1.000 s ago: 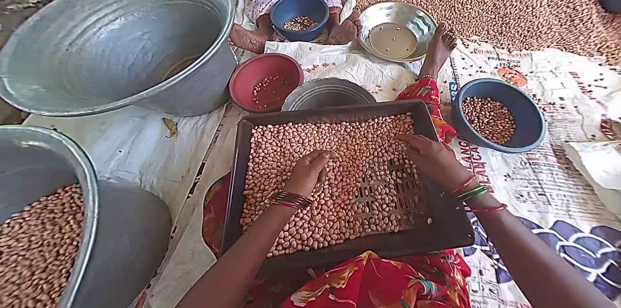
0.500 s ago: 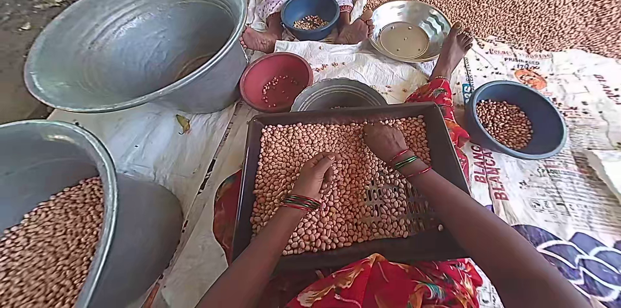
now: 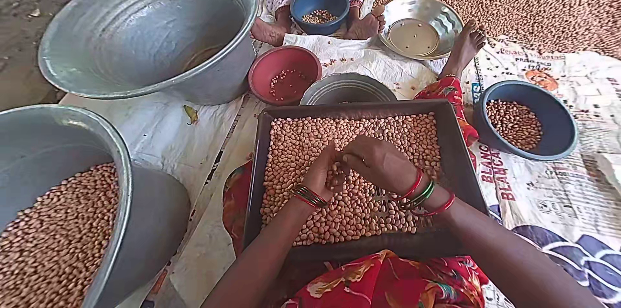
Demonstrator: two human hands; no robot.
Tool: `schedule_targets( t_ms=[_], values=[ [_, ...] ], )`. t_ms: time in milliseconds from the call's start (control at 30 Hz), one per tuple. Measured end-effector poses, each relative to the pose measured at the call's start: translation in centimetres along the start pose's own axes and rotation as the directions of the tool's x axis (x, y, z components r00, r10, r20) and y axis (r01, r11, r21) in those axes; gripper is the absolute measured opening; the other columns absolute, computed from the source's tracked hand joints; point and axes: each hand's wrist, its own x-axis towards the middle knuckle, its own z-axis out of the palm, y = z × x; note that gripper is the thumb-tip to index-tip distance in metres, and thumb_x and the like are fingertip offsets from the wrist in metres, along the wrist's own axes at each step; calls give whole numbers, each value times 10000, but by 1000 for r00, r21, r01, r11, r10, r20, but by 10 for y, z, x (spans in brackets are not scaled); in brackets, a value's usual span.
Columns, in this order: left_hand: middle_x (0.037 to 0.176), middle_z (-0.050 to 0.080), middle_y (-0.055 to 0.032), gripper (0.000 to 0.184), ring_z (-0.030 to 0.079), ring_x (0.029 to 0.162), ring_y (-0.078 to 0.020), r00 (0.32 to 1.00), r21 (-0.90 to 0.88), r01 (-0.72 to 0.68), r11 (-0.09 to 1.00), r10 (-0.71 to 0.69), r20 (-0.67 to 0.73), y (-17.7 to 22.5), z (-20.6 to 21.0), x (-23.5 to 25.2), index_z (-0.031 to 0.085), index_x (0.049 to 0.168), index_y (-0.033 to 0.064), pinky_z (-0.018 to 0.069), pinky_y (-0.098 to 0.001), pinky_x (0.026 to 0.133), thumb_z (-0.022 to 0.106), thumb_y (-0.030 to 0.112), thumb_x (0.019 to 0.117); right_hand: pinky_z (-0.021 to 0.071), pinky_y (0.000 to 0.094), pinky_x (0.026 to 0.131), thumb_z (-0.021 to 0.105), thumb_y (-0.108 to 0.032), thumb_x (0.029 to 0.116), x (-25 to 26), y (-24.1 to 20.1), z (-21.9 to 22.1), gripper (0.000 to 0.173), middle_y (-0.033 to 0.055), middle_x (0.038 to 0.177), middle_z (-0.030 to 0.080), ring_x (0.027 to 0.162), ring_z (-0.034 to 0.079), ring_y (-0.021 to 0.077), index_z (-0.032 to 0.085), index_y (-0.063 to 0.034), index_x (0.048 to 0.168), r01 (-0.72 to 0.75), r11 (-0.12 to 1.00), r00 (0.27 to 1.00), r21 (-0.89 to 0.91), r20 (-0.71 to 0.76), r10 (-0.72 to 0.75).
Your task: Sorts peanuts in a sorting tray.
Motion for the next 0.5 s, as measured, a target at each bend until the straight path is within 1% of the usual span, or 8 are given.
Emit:
schedule_targets(
  t_ms=[100, 167, 233, 267, 333, 367, 433, 500],
  values=[
    [500, 436, 81, 466, 333, 346, 18, 965, -100, -209, 973, 189, -181, 5, -1, 2, 469, 761, 150, 286, -120, 350, 250, 302, 1142, 548, 588, 798, 575, -141, 993, -18, 1, 47, 247, 259, 973, 711, 954, 707, 449, 714, 62, 971, 212, 973, 972, -96, 123, -200],
    [492, 407, 89, 422, 321, 336, 21, 940, -85, -273, 958, 246, -236, 10, -5, 2, 470, 776, 135, 284, -117, 341, 282, 242, 1140, 480, 633, 978, 619, -213, 994, -41, 3, 80, 250, 255, 1191, 689, 1188, 630, 466, 739, -8, 1073, 289, 951, 929, -107, 273, -252],
    [490, 433, 90, 373, 360, 358, 31, 930, 150, -317, 937, 338, -142, 7, -9, 1, 556, 866, 57, 315, -114, 366, 310, 153, 1129, 514, 636, 938, 652, -198, 969, -63, 14, 94, 197, 222, 1169, 716, 1158, 661, 449, 763, -43, 1018, 367, 926, 904, -92, 270, -331],
    [529, 461, 81, 318, 388, 403, 29, 931, 389, -325, 862, 364, -30, 6, -10, -1, 614, 969, 9, 339, -123, 410, 349, 112, 1113, 525, 635, 911, 652, -176, 970, -72, 23, 88, 182, 218, 1139, 724, 1120, 676, 448, 764, -35, 996, 367, 927, 899, -73, 282, -334],
    [771, 592, -35, 321, 503, 606, -82, 952, 847, -294, 443, 212, 220, 10, -1, -5, 648, 1248, -7, 439, -244, 607, 409, 149, 1103, 506, 661, 920, 655, -126, 966, -89, 42, 61, 159, 240, 1177, 704, 1150, 647, 482, 760, -12, 1001, 309, 945, 908, -105, 328, -260],
    [964, 676, -132, 356, 610, 783, -205, 961, 940, -275, 204, 65, 268, 13, 11, -5, 619, 1335, 15, 503, -369, 764, 402, 185, 1109, 508, 672, 921, 682, -109, 942, -96, 53, 46, 135, 244, 1178, 707, 1152, 648, 491, 761, -10, 988, 266, 948, 929, -174, 309, -204],
    [1209, 682, -251, 398, 663, 1124, -414, 963, 960, -250, -125, -132, 234, 10, 37, 2, 568, 1414, 39, 484, -583, 972, 378, 230, 1121, 464, 706, 958, 667, -43, 935, -105, 72, 14, 156, 299, 1206, 677, 1193, 608, 540, 749, 39, 1039, 64, 941, 974, -331, 228, 14],
    [1259, 661, -263, 407, 631, 1199, -454, 969, 927, -209, -311, -191, 155, 2, 53, 12, 540, 1438, 63, 474, -626, 982, 345, 242, 1129, 472, 705, 963, 610, -18, 960, -112, 90, -15, 179, 330, 1238, 657, 1199, 601, 561, 727, 70, 1062, -111, 906, 991, -409, 17, 129]
  ],
)
